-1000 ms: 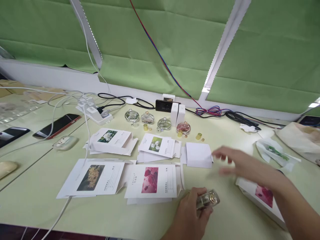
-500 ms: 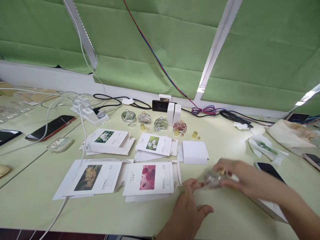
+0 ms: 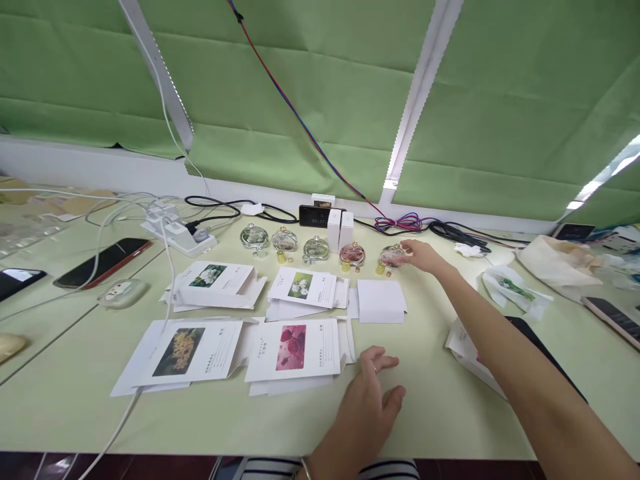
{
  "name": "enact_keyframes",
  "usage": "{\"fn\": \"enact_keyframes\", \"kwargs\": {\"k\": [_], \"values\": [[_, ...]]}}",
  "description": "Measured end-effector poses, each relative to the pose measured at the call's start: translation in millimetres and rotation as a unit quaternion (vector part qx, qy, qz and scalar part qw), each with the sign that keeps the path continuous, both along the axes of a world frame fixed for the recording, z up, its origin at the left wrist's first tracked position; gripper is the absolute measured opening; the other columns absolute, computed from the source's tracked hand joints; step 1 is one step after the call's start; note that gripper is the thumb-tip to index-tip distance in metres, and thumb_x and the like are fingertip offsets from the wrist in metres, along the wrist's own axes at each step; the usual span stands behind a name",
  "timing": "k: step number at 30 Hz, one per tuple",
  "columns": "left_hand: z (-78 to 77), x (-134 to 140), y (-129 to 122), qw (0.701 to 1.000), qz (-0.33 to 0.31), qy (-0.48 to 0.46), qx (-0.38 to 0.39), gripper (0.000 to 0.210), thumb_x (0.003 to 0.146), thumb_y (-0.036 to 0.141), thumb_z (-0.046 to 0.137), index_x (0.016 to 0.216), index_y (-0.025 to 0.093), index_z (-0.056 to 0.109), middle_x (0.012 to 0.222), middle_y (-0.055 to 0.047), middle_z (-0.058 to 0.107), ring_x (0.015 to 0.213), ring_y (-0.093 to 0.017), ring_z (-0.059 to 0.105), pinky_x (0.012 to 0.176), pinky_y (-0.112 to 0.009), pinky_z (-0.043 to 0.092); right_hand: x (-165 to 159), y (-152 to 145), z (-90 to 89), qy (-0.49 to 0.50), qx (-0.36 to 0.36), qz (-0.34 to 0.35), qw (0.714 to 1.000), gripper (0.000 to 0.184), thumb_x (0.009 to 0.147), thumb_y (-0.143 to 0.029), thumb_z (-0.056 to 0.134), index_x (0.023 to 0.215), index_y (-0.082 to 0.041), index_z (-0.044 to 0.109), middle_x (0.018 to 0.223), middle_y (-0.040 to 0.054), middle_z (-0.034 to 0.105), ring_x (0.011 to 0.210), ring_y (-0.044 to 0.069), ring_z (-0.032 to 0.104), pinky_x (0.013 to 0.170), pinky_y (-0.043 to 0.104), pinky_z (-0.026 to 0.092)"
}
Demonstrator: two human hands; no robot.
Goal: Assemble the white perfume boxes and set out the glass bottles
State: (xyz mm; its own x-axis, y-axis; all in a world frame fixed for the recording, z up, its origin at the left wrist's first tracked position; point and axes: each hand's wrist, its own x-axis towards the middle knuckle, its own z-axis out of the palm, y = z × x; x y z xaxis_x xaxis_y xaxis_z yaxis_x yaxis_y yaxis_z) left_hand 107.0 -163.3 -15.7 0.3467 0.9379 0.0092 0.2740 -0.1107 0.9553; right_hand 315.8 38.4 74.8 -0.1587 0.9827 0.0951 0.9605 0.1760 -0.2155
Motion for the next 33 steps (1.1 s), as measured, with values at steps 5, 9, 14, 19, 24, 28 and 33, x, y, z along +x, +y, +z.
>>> {"fn": "enact_keyframes", "kwargs": {"k": [5,9,14,19,24,28,33], "values": [[-4.9,0,0,1.000,0.007,-0.010,0.014,0.044,0.080,0.017,0.049,0.120,0.019,0.032,0.118,-0.010,0.059,0.110,-0.020,0.054,0.095,-0.042,0.041,74,-93,-13.0,-0.004,-0.148,-0.038,0.988,0.067,0.061,-0.041,0.069,0.122,-0.023,0.051,0.126,0.0095,0.054,0.117,0.034,0.048,0.096,0.045,0.040],[-4.5,1,2,1.000,-0.011,0.014,0.025,0.044,0.081,0.018,0.049,0.122,0.019,0.033,0.119,-0.010,0.058,0.110,-0.020,0.054,0.095,-0.042,0.042,110,-182,-46.0,0.005,-0.190,-0.110,0.976,0.089,0.048,-0.040,0.074,0.131,-0.027,0.042,0.120,0.0124,0.057,0.108,0.037,0.053,0.089,0.048,0.043],[-2.6,2,0,0.987,-0.050,0.055,0.145,0.042,0.079,0.023,0.055,0.118,0.020,0.041,0.118,-0.010,0.057,0.110,-0.022,0.054,0.093,-0.040,0.046,54,-222,-53.5,0.284,-0.045,-0.249,0.925,0.082,0.061,-0.052,0.067,0.131,-0.025,0.033,0.123,0.0114,0.052,0.115,0.032,0.048,0.092,0.045,0.043],[-5.4,5,-8,0.940,-0.040,0.089,0.328,0.055,0.073,0.026,0.064,0.120,0.018,0.036,0.116,-0.015,0.056,0.107,-0.026,0.055,0.088,-0.041,0.050,-39,-226,-61.8,0.677,-0.097,-0.262,0.681,0.061,0.074,-0.062,0.050,0.122,-0.029,0.033,0.102,0.0023,0.063,0.090,0.023,0.062,0.072,0.037,0.054],[-5.1,4,-8,0.914,-0.020,0.106,0.390,0.045,0.076,0.003,0.045,0.118,0.014,0.037,0.109,-0.014,0.060,0.108,-0.022,0.055,0.091,-0.037,0.049,-76,-234,-76.7,0.756,-0.111,-0.263,0.590,0.073,0.067,-0.054,0.063,0.129,-0.029,0.033,0.106,0.0030,0.065,0.093,0.023,0.063,0.075,0.038,0.055],[-5.2,4,-8,0.904,-0.104,0.137,0.392,0.045,0.078,0.001,0.039,0.120,0.016,0.043,0.118,-0.011,0.059,0.118,-0.020,0.050,0.098,-0.035,0.044,-52,-237,-58.6,0.678,-0.093,-0.260,0.681,0.071,0.062,-0.046,0.071,0.123,-0.020,0.048,0.104,0.0098,0.067,0.090,0.029,0.064,0.077,0.043,0.053],[-10.6,8,-8,0.904,-0.160,0.209,0.337,0.054,0.075,0.003,0.039,0.126,0.017,0.039,0.119,-0.009,0.059,0.120,-0.021,0.047,0.103,-0.039,0.037,-19,-202,-17.5,0.244,0.112,-0.206,0.941,0.040,0.083,-0.031,0.043,0.121,-0.026,0.055,0.125,0.0051,0.057,0.117,0.032,0.050,0.098,0.049,0.039]]}}
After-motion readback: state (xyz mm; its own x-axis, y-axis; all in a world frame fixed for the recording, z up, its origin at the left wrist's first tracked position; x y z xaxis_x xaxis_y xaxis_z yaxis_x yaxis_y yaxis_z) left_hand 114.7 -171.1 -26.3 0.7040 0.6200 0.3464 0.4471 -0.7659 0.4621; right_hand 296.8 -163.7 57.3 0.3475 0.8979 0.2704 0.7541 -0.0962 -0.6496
